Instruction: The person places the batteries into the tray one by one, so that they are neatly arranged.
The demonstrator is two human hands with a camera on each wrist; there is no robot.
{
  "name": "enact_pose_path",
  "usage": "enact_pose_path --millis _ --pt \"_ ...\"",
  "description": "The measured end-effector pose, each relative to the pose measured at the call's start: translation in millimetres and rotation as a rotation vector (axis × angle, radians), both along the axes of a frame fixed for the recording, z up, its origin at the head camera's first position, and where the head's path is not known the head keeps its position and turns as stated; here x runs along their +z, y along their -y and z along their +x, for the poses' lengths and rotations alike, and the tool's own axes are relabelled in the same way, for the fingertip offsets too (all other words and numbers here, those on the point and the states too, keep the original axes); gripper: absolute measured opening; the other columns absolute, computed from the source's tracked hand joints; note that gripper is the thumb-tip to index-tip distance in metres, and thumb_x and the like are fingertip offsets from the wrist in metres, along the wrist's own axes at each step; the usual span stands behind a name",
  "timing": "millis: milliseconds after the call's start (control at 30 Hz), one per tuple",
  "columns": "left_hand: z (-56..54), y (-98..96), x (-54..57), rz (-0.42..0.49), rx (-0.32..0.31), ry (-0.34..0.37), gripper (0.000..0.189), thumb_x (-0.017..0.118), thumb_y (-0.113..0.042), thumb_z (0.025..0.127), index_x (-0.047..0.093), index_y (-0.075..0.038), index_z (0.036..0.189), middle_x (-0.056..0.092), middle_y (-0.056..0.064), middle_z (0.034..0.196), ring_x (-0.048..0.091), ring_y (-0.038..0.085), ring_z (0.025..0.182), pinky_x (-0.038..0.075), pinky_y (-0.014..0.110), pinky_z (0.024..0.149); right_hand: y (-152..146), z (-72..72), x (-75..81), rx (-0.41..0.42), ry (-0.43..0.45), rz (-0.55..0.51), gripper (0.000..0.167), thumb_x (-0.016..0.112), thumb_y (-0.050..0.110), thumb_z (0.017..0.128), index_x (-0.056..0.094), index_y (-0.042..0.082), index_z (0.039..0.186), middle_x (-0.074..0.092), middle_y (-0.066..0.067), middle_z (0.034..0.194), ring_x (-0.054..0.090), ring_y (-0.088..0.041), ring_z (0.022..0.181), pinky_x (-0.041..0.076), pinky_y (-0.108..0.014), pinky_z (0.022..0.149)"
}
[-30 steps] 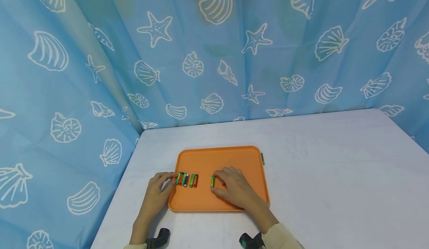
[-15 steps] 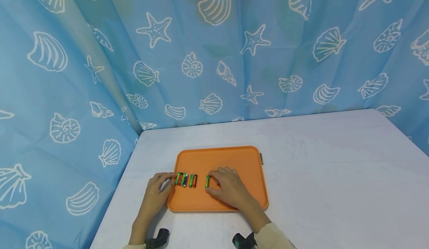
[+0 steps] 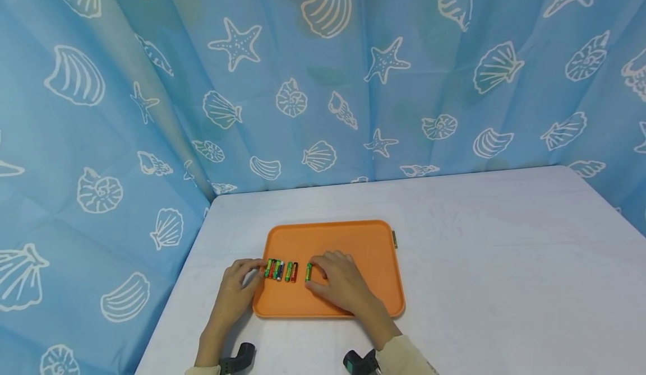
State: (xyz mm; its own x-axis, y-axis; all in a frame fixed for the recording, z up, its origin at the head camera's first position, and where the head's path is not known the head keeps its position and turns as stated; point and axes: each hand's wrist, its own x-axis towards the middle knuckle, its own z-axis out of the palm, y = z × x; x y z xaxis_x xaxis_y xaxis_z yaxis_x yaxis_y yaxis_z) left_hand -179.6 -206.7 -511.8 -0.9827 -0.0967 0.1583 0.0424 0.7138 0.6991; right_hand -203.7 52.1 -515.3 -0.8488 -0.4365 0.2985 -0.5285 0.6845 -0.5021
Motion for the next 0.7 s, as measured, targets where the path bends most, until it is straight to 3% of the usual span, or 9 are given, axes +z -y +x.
enact_pose_path --millis 700 --pt "0.4 -0.3 2.1 -0.004 0.004 0.021 0.023 0.066 -0.022 0.097 0.071 -0.025 0.119 0.058 0.000 0.124 0.045 0.025 0.123 0.041 0.052 0.105 9.4 -1.2 0.5 0.009 -0.023 -0.001 0.045 0.075 0.046 0.087 0.067 0.017 0.121 0.042 0.010 0.074 0.039 -0.010 0.078 0.030 -0.032 0.072"
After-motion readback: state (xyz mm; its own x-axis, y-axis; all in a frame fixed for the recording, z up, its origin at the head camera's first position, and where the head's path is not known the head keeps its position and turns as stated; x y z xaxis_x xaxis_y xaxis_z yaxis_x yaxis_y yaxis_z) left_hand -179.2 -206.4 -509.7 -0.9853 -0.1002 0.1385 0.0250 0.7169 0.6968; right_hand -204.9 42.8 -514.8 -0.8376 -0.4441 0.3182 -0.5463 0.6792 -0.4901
